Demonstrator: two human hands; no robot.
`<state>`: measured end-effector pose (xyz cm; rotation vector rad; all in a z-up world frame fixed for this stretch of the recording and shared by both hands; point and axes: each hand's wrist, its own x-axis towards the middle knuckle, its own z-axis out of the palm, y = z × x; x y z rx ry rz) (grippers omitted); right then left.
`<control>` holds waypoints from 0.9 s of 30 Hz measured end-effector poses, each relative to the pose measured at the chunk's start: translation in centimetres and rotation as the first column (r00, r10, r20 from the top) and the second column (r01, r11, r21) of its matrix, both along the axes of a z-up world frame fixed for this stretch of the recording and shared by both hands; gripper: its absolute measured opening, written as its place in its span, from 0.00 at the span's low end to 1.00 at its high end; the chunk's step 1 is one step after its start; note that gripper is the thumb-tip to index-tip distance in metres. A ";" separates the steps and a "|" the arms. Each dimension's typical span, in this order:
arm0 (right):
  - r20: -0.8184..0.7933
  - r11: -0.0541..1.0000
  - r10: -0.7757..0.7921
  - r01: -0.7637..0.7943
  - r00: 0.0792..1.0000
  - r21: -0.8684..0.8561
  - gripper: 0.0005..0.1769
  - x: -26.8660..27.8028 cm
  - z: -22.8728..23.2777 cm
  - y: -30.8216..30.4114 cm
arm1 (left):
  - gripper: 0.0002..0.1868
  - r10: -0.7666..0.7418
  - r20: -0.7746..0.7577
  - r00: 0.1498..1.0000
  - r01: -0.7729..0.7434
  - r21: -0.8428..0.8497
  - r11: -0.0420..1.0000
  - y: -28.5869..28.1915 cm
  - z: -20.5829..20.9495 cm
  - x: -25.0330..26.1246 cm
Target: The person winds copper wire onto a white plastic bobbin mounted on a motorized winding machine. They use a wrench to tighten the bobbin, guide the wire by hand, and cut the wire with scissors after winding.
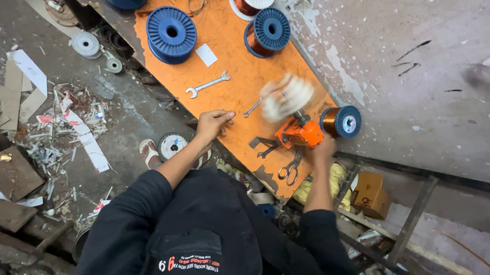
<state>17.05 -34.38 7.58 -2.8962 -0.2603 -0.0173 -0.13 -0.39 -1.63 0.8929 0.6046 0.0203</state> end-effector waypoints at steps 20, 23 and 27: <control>0.167 0.830 0.479 -0.507 0.861 0.232 0.19 -1.3 -0.1 0.3 | 0.13 -0.013 0.056 0.998 0.014 -0.018 1.000 0.4 2.6 1.2; -0.365 0.961 -0.100 -0.005 0.926 -0.277 0.20 -7.9 -1.7 1.8 | 0.13 -0.024 0.016 1.000 0.024 -0.004 1.000 0.5 3.2 1.7; -0.404 0.982 -0.108 0.034 0.908 -0.185 0.19 -12.4 4.6 -3.0 | 0.12 -0.034 0.054 0.998 0.036 -0.036 0.999 0.1 3.8 1.7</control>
